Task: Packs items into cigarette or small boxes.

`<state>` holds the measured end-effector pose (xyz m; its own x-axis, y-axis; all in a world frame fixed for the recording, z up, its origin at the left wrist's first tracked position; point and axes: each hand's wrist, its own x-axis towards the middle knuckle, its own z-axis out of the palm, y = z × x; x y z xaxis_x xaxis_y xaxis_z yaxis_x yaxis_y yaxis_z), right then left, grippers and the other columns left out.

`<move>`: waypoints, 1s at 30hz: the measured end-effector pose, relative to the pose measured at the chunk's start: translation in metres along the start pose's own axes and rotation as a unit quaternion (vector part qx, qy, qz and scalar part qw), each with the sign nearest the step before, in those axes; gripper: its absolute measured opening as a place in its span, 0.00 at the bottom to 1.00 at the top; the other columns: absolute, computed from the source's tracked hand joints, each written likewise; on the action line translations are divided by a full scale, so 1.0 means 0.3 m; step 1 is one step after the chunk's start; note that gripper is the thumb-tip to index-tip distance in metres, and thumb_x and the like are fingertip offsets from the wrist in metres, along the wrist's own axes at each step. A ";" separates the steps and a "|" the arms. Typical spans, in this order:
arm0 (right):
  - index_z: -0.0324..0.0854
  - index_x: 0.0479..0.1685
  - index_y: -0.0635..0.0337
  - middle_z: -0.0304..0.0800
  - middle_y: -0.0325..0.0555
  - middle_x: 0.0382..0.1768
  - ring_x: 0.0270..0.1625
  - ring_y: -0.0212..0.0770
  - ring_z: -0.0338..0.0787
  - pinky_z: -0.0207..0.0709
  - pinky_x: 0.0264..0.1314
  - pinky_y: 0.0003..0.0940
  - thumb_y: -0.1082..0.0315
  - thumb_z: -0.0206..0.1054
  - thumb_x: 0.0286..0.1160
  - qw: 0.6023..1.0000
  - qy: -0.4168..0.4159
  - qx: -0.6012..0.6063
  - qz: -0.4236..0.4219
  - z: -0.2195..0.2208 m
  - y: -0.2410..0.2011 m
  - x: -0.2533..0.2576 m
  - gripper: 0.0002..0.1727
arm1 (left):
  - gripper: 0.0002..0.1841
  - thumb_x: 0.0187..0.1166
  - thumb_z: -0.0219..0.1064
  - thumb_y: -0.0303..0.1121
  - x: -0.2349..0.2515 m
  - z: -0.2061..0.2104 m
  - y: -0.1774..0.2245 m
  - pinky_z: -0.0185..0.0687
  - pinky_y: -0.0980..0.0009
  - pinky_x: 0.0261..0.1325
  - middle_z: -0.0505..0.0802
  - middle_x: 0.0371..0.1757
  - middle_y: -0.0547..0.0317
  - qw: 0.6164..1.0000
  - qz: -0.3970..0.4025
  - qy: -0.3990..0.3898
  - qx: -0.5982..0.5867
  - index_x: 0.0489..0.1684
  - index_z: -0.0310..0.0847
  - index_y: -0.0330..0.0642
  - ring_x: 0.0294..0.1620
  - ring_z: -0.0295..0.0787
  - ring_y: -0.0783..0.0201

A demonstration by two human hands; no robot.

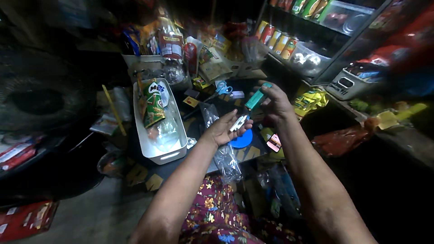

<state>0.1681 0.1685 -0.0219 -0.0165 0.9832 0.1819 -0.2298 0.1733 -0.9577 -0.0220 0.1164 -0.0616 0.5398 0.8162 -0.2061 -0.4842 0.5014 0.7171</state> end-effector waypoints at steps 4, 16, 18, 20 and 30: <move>0.73 0.68 0.58 0.90 0.46 0.46 0.41 0.38 0.93 0.89 0.41 0.33 0.67 0.58 0.83 0.997 -0.025 0.026 0.063 0.014 0.032 0.008 0.17 | 0.29 0.95 0.38 0.52 0.005 -0.017 -0.003 0.91 0.73 0.40 0.94 0.44 0.48 0.997 -0.037 -0.061 -0.013 0.58 0.77 0.35 0.41 0.95 0.62; 0.76 0.65 0.56 0.91 0.50 0.54 0.56 0.48 0.94 0.88 0.61 0.44 0.67 0.56 0.81 0.955 -0.077 0.285 0.039 0.035 0.175 0.031 0.17 | 0.21 0.95 0.44 0.43 -0.007 0.009 0.000 0.92 0.70 0.40 0.94 0.38 0.55 0.995 -0.067 -0.057 0.038 0.52 0.81 0.38 0.37 0.95 0.64; 0.77 0.64 0.56 0.92 0.50 0.53 0.55 0.48 0.94 0.89 0.59 0.43 0.68 0.54 0.82 0.954 -0.071 0.287 0.045 0.044 0.185 0.029 0.16 | 0.19 0.95 0.43 0.41 -0.004 0.007 -0.001 0.92 0.70 0.41 0.93 0.39 0.56 0.996 -0.062 -0.050 0.031 0.53 0.80 0.40 0.38 0.95 0.65; 0.76 0.65 0.57 0.91 0.50 0.54 0.55 0.47 0.94 0.89 0.59 0.43 0.67 0.53 0.83 0.956 -0.061 0.283 0.048 0.049 0.191 0.032 0.16 | 0.17 0.94 0.46 0.37 0.001 0.005 -0.004 0.92 0.70 0.38 0.92 0.35 0.57 0.997 -0.058 -0.035 0.020 0.52 0.81 0.40 0.34 0.93 0.66; 0.74 0.67 0.60 0.90 0.52 0.51 0.52 0.50 0.94 0.89 0.58 0.46 0.66 0.52 0.86 0.955 0.029 0.292 0.043 0.012 0.155 0.066 0.17 | 0.12 0.92 0.52 0.32 -0.011 0.027 -0.002 0.91 0.72 0.34 0.86 0.25 0.62 0.996 -0.053 -0.028 0.067 0.53 0.81 0.38 0.26 0.89 0.68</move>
<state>0.1535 0.1960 -0.0621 -0.0087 0.9968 0.0792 -0.7343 0.0474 -0.6772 -0.0179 0.1111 -0.0561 0.6227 0.7414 -0.2500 -0.3286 0.5378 0.7764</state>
